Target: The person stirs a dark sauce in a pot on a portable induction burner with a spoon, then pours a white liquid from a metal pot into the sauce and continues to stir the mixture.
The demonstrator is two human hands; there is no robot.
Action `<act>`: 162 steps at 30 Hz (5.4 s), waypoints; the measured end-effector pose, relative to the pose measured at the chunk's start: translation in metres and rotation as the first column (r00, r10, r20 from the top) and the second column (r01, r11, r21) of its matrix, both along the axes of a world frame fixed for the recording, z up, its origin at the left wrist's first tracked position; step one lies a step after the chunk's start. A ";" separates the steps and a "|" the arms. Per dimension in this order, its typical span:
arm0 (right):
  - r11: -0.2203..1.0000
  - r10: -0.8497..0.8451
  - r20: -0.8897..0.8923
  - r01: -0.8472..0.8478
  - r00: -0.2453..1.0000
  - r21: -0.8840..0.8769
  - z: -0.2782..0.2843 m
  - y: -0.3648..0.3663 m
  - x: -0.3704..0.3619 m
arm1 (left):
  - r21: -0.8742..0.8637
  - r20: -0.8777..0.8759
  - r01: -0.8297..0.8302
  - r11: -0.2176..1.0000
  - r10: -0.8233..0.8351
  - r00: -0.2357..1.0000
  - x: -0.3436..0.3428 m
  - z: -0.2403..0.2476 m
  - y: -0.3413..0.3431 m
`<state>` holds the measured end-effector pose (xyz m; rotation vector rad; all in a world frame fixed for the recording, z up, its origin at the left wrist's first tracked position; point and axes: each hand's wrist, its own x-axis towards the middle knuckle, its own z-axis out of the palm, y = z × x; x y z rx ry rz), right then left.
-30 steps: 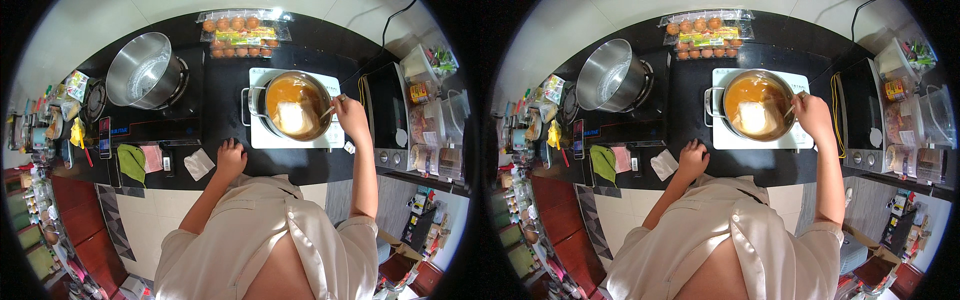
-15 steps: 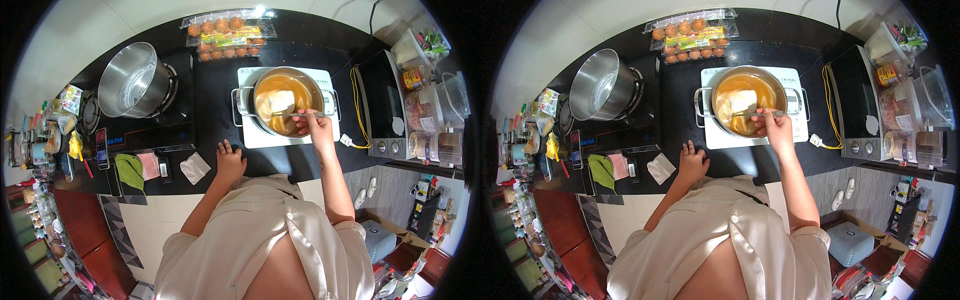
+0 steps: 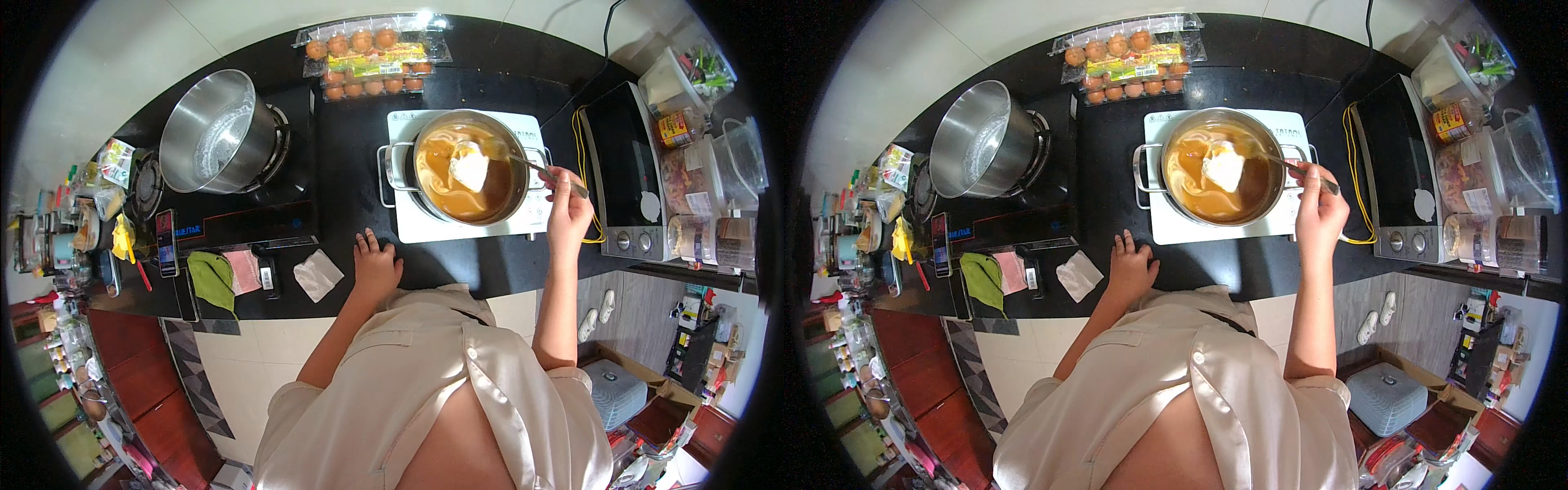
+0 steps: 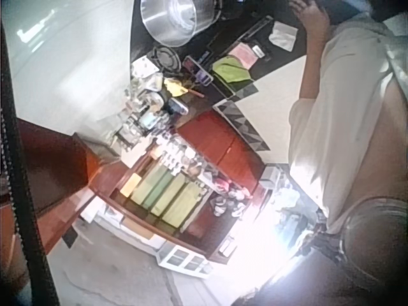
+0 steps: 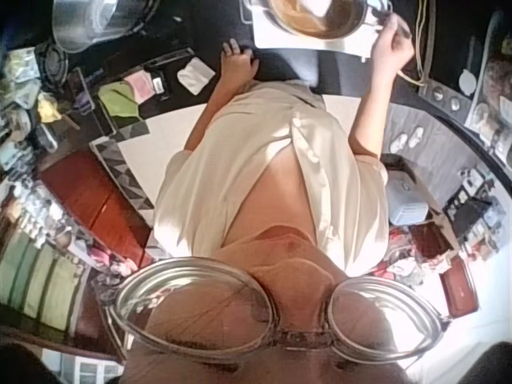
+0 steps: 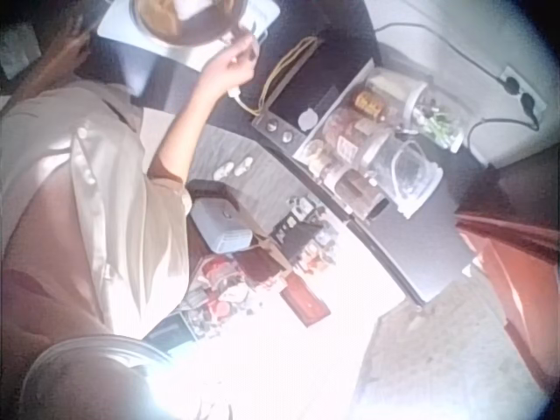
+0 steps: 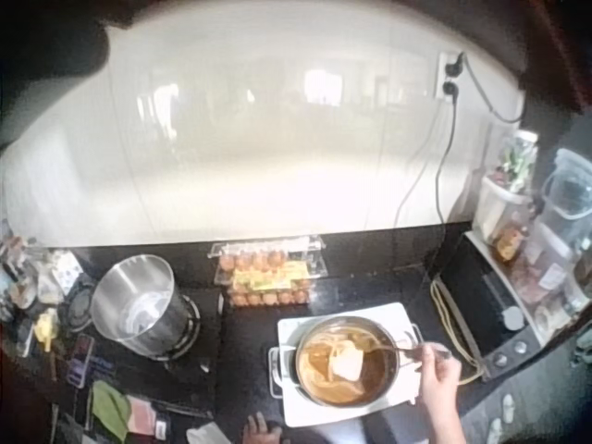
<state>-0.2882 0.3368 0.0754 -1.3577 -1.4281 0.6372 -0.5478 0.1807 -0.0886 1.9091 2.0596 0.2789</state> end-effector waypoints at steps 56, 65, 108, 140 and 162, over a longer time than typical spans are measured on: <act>0.880 0.380 0.398 -0.459 0.835 0.123 0.010 -0.024 -0.061 | 0.046 -0.013 0.004 0.999 -0.003 1.000 -0.002 -0.007 -0.001; 0.932 0.294 0.363 -0.350 0.884 0.095 -0.006 -0.012 -0.044 | 0.028 0.005 0.005 1.000 -0.005 1.000 -0.004 -0.005 0.000; 0.834 0.471 0.467 -0.550 0.748 0.040 -0.012 0.000 -0.049 | -0.011 0.007 0.018 1.000 -0.018 1.000 -0.002 0.002 0.001; 0.810 0.491 0.531 -0.587 0.691 0.015 0.003 -0.001 -0.046 | -0.011 -0.008 0.019 1.000 -0.019 1.000 -0.001 -0.001 0.003; 0.763 0.482 0.639 -0.646 0.599 0.030 0.007 0.064 -0.057 | -0.012 -0.006 0.006 1.000 -0.006 1.000 -0.001 -0.002 0.001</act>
